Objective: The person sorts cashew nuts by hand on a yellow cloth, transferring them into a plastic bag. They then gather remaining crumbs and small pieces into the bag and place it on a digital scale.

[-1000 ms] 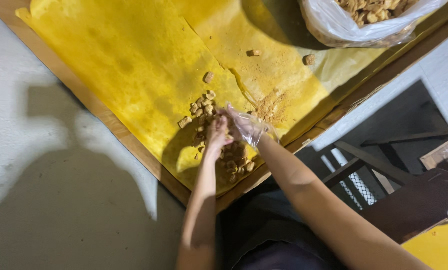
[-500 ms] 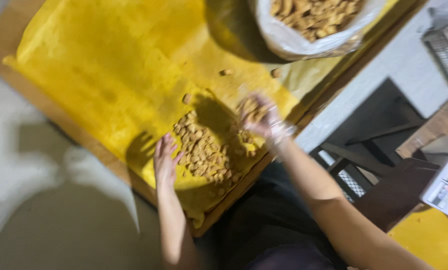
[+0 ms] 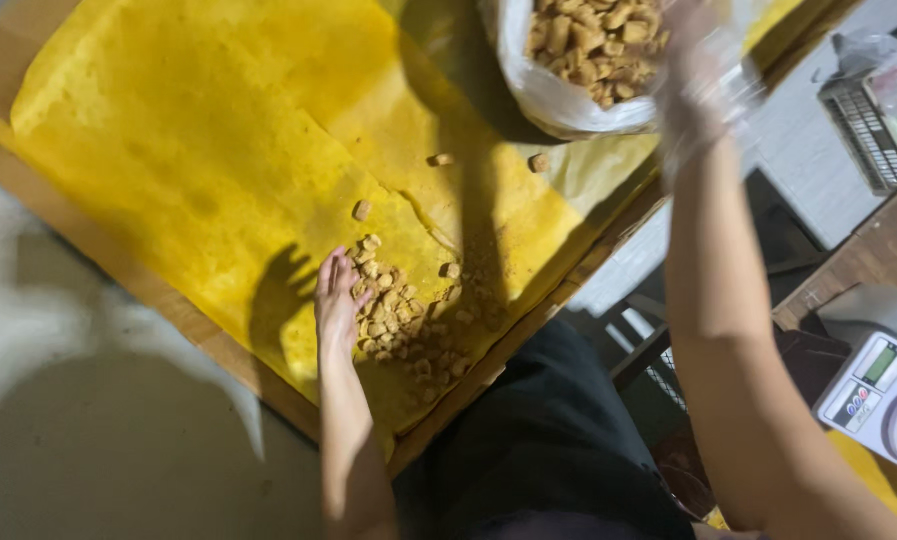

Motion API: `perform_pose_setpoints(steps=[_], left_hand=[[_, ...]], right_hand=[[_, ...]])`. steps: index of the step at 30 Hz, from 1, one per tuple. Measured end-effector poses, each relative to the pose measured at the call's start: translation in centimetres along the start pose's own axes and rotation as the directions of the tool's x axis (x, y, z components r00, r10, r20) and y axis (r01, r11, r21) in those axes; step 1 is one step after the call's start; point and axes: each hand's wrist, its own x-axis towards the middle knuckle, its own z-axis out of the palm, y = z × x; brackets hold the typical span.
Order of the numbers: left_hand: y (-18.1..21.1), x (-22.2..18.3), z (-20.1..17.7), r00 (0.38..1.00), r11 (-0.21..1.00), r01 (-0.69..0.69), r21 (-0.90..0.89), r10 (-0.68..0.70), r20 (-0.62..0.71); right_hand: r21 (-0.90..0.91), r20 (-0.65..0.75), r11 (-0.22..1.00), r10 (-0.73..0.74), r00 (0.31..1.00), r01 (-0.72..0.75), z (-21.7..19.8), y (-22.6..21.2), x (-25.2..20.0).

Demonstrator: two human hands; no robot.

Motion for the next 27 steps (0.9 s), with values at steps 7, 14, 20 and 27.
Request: perform_pose_setpoints(steps=[7,14,20,27], left_hand=[[-1.3,1.8,-3.5,0.996,0.997,-0.048,-0.059,0.043,-0.082],[-5.8,4.6,-6.8,0.982,1.000,0.019,-0.022,-0.022,-0.187],[-11.3,9.3,-7.9,0.940,0.925,-0.114,0.361,0.218,-0.261],[-17.6,12.3,-9.5,0.916,0.764,0.137,0.631,0.145,-0.375]], right_hand=[[-0.666,0.552,0.696,0.220,0.805,0.266,14.2,15.2,-9.2],[-0.723,0.512,0.547,0.014,0.859,0.422,19.4,23.3,-8.1],[-0.607,0.785,0.454,0.212,0.583,0.652,29.6,18.0,-10.3],[0.085,0.942,0.967,-0.157,0.296,0.240,35.9,22.3,-17.3]])
